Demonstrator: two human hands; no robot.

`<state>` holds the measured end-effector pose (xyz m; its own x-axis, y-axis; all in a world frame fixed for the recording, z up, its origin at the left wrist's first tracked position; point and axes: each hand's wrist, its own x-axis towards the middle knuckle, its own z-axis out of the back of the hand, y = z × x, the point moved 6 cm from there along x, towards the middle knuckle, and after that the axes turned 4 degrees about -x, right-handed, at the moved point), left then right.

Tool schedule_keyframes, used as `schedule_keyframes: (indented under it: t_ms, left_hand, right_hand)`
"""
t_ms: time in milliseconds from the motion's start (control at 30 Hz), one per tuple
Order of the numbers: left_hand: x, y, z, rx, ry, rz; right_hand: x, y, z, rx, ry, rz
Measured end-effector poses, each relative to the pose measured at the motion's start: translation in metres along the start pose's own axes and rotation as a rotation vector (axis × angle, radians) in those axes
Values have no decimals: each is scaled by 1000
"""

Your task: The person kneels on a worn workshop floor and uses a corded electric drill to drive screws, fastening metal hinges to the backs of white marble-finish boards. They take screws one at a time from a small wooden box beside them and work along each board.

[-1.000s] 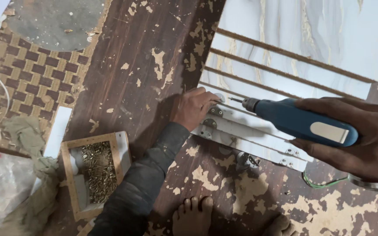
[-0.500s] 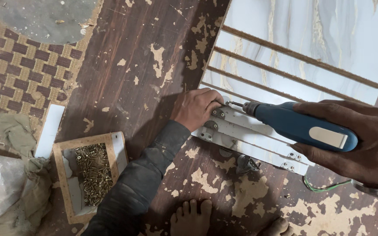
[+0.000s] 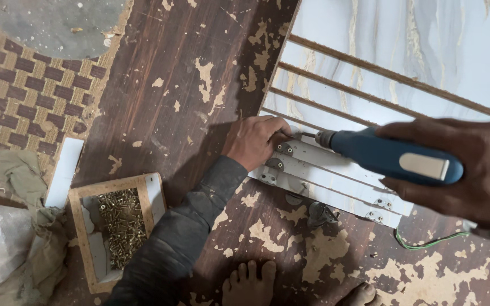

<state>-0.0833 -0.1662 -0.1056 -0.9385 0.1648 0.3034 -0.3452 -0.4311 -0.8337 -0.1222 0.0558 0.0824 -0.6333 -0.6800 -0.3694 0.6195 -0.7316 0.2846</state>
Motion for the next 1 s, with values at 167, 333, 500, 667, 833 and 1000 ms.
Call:
schedule_keyframes:
  t_ms: [167, 333, 500, 667, 833, 1000]
  left_hand:
    - [4, 1, 1, -155, 59, 8]
    - [6, -8, 4, 55, 109, 47]
    - [15, -13, 13, 91, 86, 12]
    - [7, -21, 15, 78, 50, 21]
    - [7, -23, 15, 93, 48, 19]
    - [-6, -15, 4, 148, 77, 113]
  right_hand:
    - [34, 29, 21, -318, 198, -101]
    - [54, 56, 39, -651, 618, -223]
    - [71, 74, 52, -693, 518, -66]
    - [67, 87, 39, -703, 311, 68]
    - [47, 71, 29, -681, 454, -32]
    - [26, 75, 38, -486, 157, 28]
